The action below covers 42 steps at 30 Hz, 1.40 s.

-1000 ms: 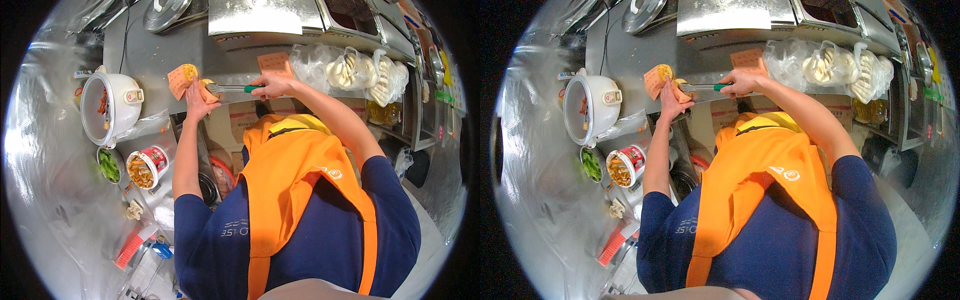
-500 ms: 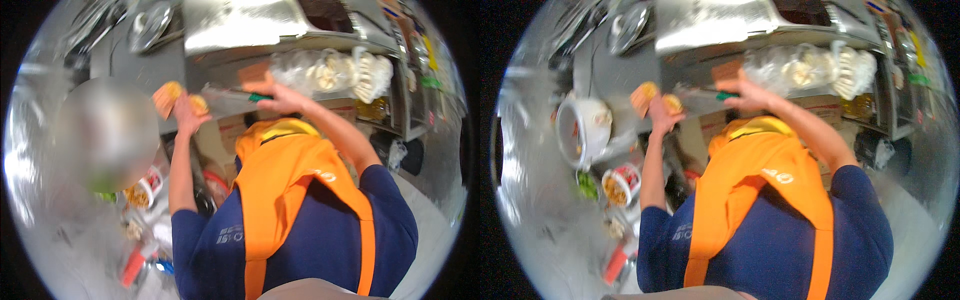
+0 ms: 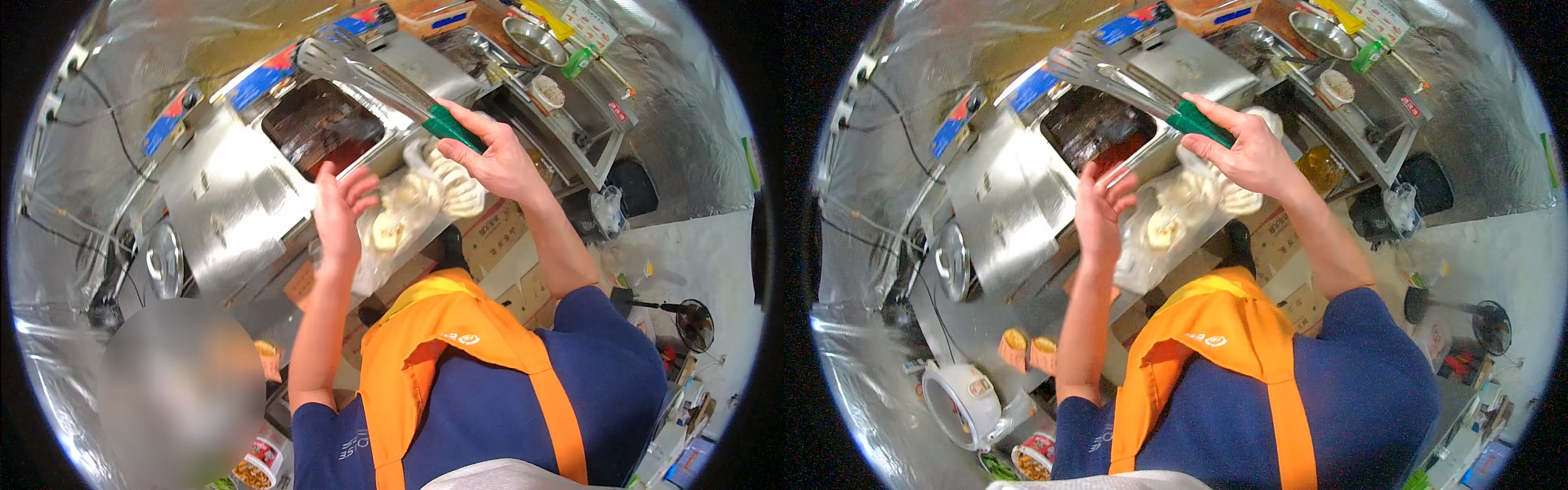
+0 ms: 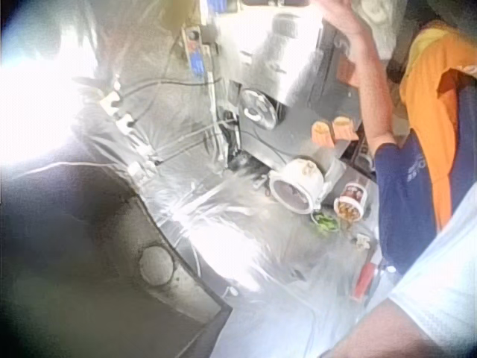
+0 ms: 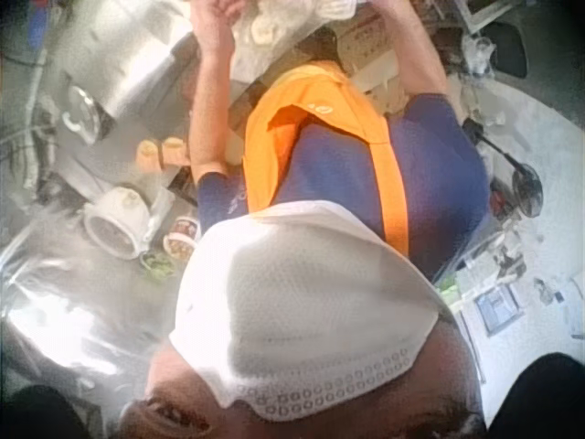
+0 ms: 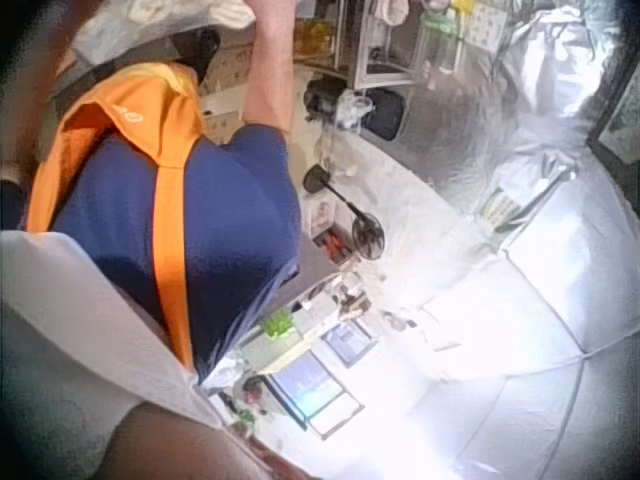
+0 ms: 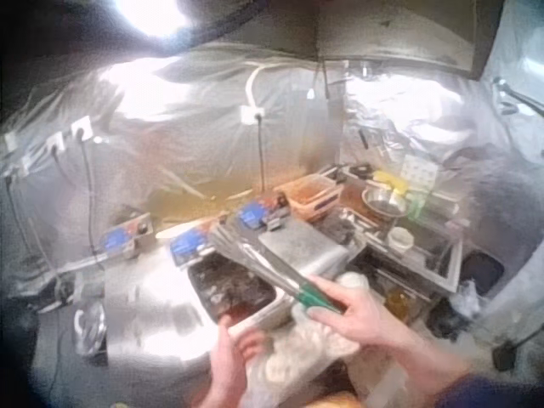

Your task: The person assembles tacos by placing lettuce and seasoned meat into tortillas using tongs. They then wrap the prepared tacos in plastic bags and place them on a digital scale. The person also uses tongs to handle fried dough items in a deep fryer and wraps them in paper.

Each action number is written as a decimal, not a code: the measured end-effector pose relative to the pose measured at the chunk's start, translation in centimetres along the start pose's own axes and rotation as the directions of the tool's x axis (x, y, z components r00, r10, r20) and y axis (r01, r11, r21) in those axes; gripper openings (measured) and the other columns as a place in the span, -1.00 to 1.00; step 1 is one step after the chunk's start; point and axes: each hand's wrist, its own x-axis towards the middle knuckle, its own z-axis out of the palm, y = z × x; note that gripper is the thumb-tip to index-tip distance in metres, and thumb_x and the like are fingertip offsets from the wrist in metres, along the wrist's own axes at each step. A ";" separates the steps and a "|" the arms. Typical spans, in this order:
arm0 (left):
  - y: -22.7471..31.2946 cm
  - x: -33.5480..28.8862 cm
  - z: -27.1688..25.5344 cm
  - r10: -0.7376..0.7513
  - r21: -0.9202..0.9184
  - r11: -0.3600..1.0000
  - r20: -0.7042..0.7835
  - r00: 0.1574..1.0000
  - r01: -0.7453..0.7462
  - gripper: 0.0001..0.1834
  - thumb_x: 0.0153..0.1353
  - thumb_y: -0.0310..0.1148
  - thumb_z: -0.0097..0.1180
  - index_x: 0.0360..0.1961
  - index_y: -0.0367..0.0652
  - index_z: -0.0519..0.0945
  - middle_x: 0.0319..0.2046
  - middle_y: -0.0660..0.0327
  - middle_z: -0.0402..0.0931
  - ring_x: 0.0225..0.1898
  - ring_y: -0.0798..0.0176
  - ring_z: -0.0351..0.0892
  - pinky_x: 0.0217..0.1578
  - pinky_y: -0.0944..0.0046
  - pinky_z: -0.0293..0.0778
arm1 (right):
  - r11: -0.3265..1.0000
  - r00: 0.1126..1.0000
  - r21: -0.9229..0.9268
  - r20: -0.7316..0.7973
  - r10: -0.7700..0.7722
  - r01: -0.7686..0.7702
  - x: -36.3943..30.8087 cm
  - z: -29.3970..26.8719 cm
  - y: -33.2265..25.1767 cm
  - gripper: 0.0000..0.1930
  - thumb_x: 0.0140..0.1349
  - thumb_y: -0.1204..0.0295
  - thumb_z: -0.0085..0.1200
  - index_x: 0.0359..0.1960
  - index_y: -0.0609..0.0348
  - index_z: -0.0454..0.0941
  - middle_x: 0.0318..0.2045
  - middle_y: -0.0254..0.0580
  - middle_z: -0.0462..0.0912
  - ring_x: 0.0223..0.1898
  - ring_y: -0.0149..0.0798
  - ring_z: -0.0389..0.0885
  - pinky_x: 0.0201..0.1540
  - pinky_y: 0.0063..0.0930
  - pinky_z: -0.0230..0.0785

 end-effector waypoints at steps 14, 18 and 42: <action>-3.7 8.1 29.4 0.009 -0.110 0.994 -0.099 0.995 -0.020 -0.86 0.43 -0.48 0.04 -0.09 -0.34 0.43 -0.24 0.16 0.50 -0.48 0.43 0.39 -0.54 0.52 0.36 | 0.967 0.957 0.188 -0.198 0.210 -0.174 9.1 -26.2 21.7 -0.43 0.32 0.31 0.29 0.24 0.43 0.40 -0.02 0.02 0.69 -0.03 -0.32 0.65 0.05 -0.42 0.49; -9.3 13.1 37.2 -0.085 -0.349 0.930 0.109 0.990 0.119 -0.85 0.43 -0.47 0.05 -0.11 -0.33 0.41 -0.24 0.14 0.49 -0.38 0.39 0.42 -0.43 0.46 0.40 | 0.974 0.962 0.226 -0.264 0.064 -0.002 13.4 -29.3 25.0 -0.48 0.30 0.27 0.32 0.17 0.31 0.45 -0.09 0.02 0.71 -0.08 -0.18 0.70 0.00 -0.31 0.52; 0.4 13.8 -7.2 0.569 0.964 0.191 -0.262 0.779 0.184 -0.70 0.40 -0.21 0.13 -0.14 -0.23 0.74 -0.28 0.06 0.74 -0.23 0.17 0.69 -0.15 0.16 0.58 | 0.662 0.479 0.537 -0.458 0.749 -0.522 -1.1 -28.3 42.0 -0.76 0.44 0.26 0.16 -0.05 0.16 0.64 -0.34 -0.35 0.71 -0.51 -0.57 0.45 -0.52 -0.67 0.26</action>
